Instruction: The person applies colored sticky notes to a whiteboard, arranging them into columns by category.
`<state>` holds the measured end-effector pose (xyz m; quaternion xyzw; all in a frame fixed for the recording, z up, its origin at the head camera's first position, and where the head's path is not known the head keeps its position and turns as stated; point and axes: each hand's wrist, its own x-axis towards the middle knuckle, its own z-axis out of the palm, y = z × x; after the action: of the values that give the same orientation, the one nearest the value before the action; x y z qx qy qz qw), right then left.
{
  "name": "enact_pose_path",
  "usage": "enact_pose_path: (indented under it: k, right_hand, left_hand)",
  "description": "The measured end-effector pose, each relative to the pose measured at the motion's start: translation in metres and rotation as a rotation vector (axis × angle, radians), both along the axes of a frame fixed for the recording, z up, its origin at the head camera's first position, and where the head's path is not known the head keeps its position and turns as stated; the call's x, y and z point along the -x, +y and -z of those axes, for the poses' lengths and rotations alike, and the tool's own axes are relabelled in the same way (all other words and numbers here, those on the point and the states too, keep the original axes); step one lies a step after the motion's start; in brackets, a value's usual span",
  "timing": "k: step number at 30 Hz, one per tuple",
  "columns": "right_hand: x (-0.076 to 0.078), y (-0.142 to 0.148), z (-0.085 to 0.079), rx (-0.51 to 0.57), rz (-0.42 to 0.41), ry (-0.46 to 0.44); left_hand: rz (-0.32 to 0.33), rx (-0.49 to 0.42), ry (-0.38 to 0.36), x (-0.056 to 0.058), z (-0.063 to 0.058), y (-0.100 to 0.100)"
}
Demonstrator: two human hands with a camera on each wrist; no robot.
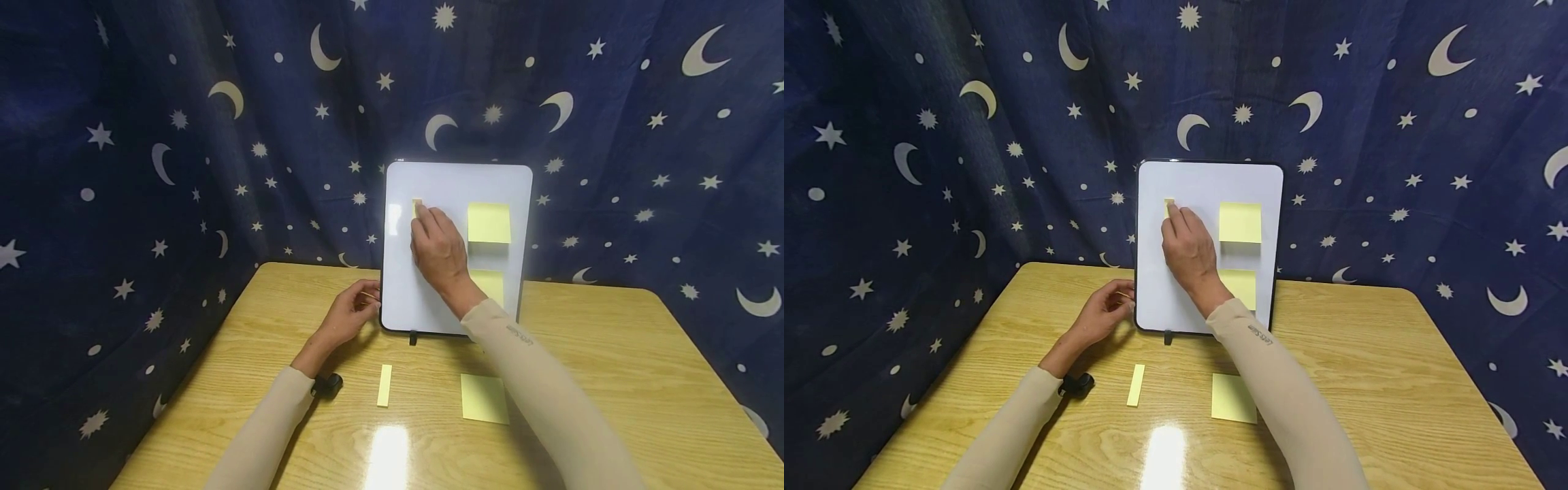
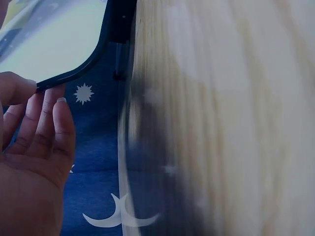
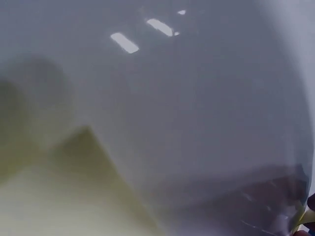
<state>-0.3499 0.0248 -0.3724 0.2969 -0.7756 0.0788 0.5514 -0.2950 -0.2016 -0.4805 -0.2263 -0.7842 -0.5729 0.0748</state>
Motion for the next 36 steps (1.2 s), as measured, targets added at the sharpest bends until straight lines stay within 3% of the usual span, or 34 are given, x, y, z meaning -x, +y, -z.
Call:
enact_pose_path:
  k: [4, 9, 21, 28, 36]
  right_hand:
    - [-0.003, 0.002, 0.003, -0.014, 0.001, -0.032]
    - [-0.007, 0.003, 0.007, -0.034, 0.0, -0.074]
    - [-0.012, 0.007, 0.014, -0.045, 0.022, -0.129]
    - [-0.011, 0.006, 0.016, -0.054, 0.032, -0.098]
    - [-0.011, 0.005, 0.017, -0.047, 0.03, -0.065]
  left_hand:
    - [-0.04, 0.024, 0.047, 0.0, -0.007, -0.002]
    - [-0.115, 0.043, 0.157, -0.001, -0.023, -0.005]
    - [-0.185, 0.203, 0.541, 0.001, -0.045, 0.005]
    - [-0.206, 0.254, 0.653, 0.004, -0.061, 0.011]
    - [-0.224, 0.431, 0.737, 0.012, -0.088, 0.024]
